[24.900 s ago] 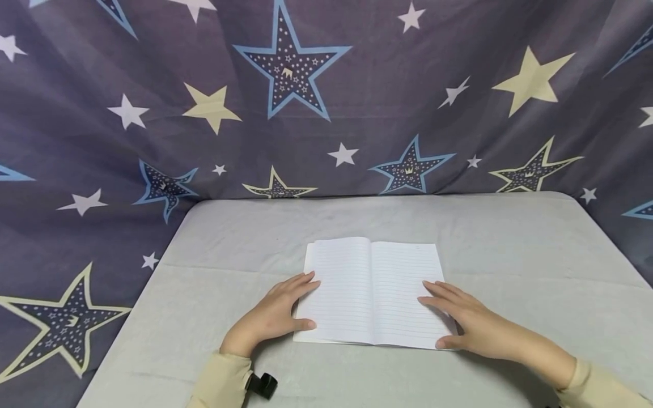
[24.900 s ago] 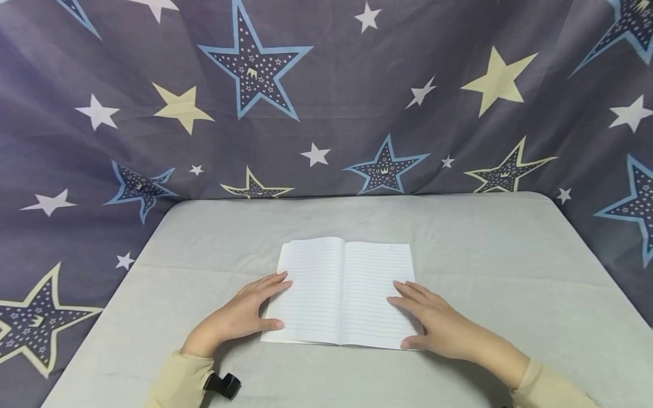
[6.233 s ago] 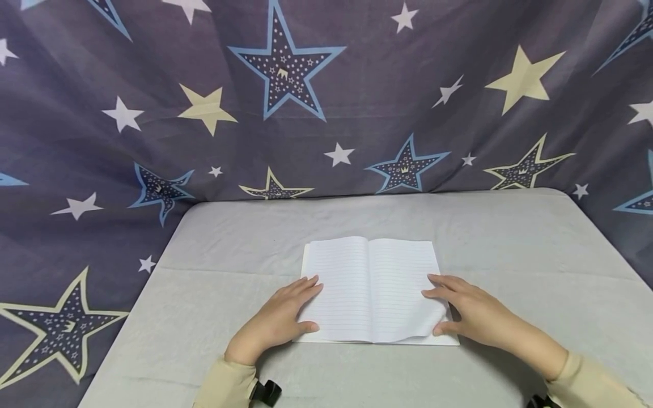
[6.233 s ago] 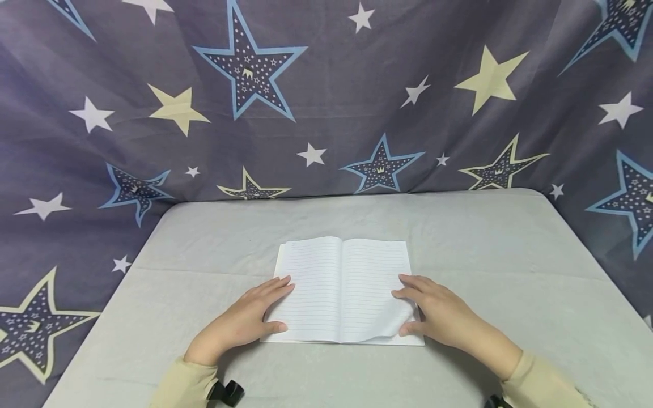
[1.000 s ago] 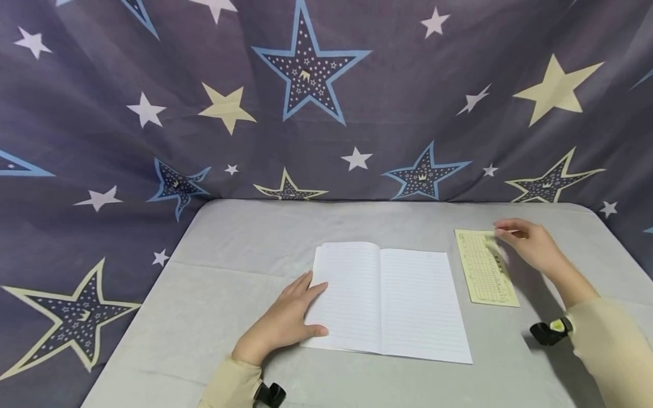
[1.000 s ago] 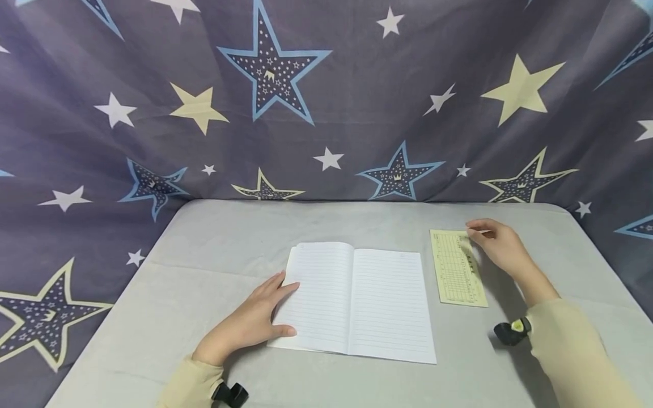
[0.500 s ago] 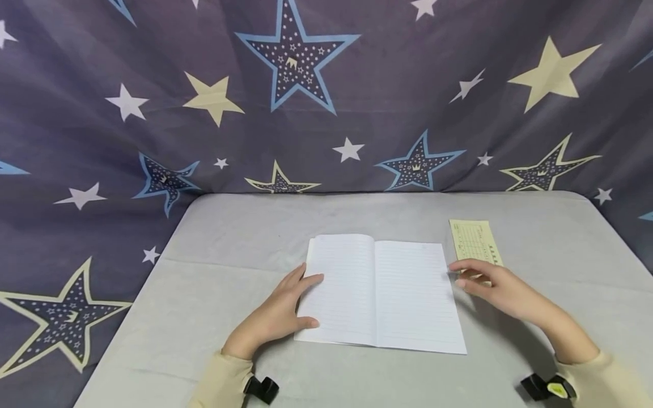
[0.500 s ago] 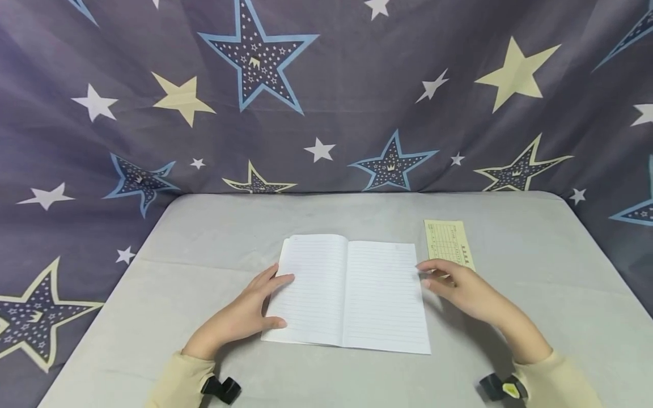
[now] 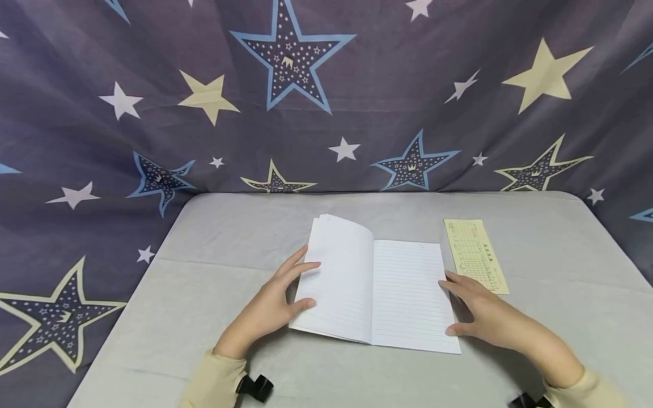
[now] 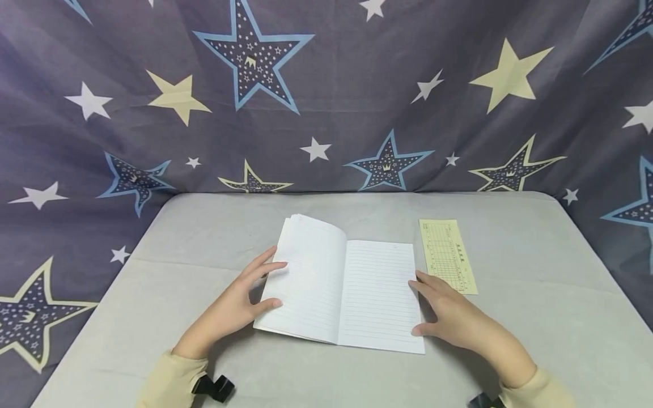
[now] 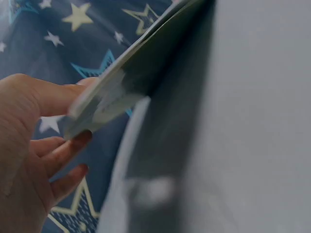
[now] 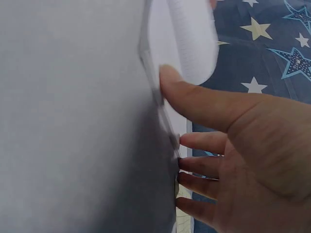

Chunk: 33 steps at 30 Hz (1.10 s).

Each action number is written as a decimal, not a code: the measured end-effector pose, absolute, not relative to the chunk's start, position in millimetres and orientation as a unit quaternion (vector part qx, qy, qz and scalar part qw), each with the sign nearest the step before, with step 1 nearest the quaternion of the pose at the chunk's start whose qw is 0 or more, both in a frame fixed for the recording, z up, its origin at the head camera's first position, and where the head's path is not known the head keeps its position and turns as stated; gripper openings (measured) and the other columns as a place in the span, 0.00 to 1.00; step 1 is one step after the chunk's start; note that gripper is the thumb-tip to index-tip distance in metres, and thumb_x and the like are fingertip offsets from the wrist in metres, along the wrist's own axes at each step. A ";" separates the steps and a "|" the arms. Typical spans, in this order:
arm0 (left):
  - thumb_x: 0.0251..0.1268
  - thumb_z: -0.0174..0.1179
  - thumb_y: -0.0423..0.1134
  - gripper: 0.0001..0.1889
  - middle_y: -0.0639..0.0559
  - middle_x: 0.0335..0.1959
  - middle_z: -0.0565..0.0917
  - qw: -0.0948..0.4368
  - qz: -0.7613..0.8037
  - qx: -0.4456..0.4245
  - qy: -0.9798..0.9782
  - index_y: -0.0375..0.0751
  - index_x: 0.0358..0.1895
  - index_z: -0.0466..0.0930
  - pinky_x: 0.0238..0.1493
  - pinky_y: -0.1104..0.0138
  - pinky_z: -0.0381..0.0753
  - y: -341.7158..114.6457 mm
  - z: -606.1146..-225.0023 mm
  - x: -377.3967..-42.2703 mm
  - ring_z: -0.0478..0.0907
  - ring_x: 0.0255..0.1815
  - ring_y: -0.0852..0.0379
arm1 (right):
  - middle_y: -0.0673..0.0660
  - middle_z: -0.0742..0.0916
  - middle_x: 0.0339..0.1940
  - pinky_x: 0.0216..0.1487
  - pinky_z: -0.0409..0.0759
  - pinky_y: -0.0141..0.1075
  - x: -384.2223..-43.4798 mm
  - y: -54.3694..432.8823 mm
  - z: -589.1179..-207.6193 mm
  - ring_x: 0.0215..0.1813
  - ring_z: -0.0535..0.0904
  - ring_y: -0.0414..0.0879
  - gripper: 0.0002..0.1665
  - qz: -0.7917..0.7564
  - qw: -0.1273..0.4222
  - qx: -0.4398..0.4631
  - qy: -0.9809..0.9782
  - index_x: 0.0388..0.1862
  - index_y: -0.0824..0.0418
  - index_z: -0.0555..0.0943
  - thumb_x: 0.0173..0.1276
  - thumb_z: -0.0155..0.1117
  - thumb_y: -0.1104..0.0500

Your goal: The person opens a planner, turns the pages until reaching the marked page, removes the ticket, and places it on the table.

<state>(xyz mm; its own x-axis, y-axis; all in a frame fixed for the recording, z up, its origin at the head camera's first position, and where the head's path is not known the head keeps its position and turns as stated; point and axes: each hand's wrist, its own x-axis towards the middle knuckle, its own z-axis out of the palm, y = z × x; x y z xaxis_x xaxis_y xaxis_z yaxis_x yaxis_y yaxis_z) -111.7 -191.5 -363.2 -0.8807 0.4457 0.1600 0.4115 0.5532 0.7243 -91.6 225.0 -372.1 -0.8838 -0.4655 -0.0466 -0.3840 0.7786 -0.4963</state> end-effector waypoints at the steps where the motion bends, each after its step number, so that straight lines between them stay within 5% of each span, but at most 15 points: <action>1: 0.57 0.72 0.33 0.34 0.53 0.80 0.53 0.014 0.415 0.248 0.875 0.53 0.68 0.72 0.70 0.45 0.63 -188.7 -359.8 -111.4 0.55 0.77 0.45 | 0.71 0.67 0.73 0.65 0.63 0.65 -90.8 225.5 -372.8 0.71 0.61 0.71 0.53 -0.241 0.088 -0.222 0.941 0.69 0.69 0.70 0.50 0.79 0.45; 7: 0.63 0.66 0.29 0.28 0.55 0.79 0.54 0.005 0.471 0.278 0.837 0.48 0.67 0.73 0.69 0.49 0.66 -167.9 -341.9 -110.0 0.58 0.76 0.51 | 0.70 0.67 0.73 0.66 0.62 0.64 -90.6 226.1 -374.4 0.72 0.60 0.70 0.54 -0.243 0.083 -0.221 0.941 0.70 0.70 0.68 0.51 0.79 0.46; 11: 0.69 0.60 0.31 0.26 0.62 0.79 0.52 0.018 0.473 0.293 0.831 0.51 0.69 0.72 0.69 0.51 0.66 -147.7 -331.8 -112.3 0.56 0.76 0.56 | 0.70 0.68 0.73 0.66 0.62 0.64 -90.3 225.7 -374.2 0.72 0.61 0.70 0.53 -0.240 0.079 -0.225 0.941 0.69 0.70 0.69 0.51 0.79 0.46; 14: 0.72 0.58 0.34 0.25 0.67 0.79 0.52 0.023 0.451 0.304 0.839 0.55 0.69 0.71 0.67 0.51 0.69 -128.8 -325.8 -116.1 0.64 0.71 0.59 | 0.70 0.67 0.73 0.66 0.62 0.65 -90.2 226.4 -374.1 0.72 0.61 0.71 0.53 -0.237 0.078 -0.224 0.942 0.70 0.70 0.69 0.51 0.79 0.46; 21: 0.72 0.57 0.40 0.24 0.67 0.79 0.51 0.021 0.365 0.334 0.869 0.55 0.70 0.70 0.60 0.53 0.76 -76.5 -321.2 -120.9 0.73 0.64 0.54 | 0.70 0.68 0.73 0.66 0.62 0.64 -90.8 229.2 -375.1 0.71 0.62 0.70 0.52 -0.236 0.068 -0.227 0.943 0.69 0.69 0.70 0.50 0.80 0.47; 28: 0.72 0.55 0.40 0.24 0.61 0.80 0.51 0.042 0.312 0.360 0.878 0.53 0.70 0.69 0.48 0.63 0.79 -32.6 -335.5 -121.8 0.76 0.41 0.61 | 0.71 0.69 0.72 0.65 0.65 0.64 -91.3 230.5 -375.5 0.71 0.63 0.69 0.51 -0.236 0.063 -0.238 0.940 0.69 0.70 0.71 0.51 0.80 0.47; 33: 0.73 0.53 0.43 0.24 0.58 0.79 0.54 0.073 0.279 0.346 0.893 0.54 0.71 0.68 0.60 0.56 0.76 -4.3 -350.5 -119.9 0.71 0.66 0.58 | 0.71 0.73 0.69 0.64 0.68 0.62 -91.9 233.6 -374.9 0.68 0.67 0.69 0.46 -0.238 0.046 -0.254 0.936 0.65 0.71 0.75 0.51 0.80 0.51</action>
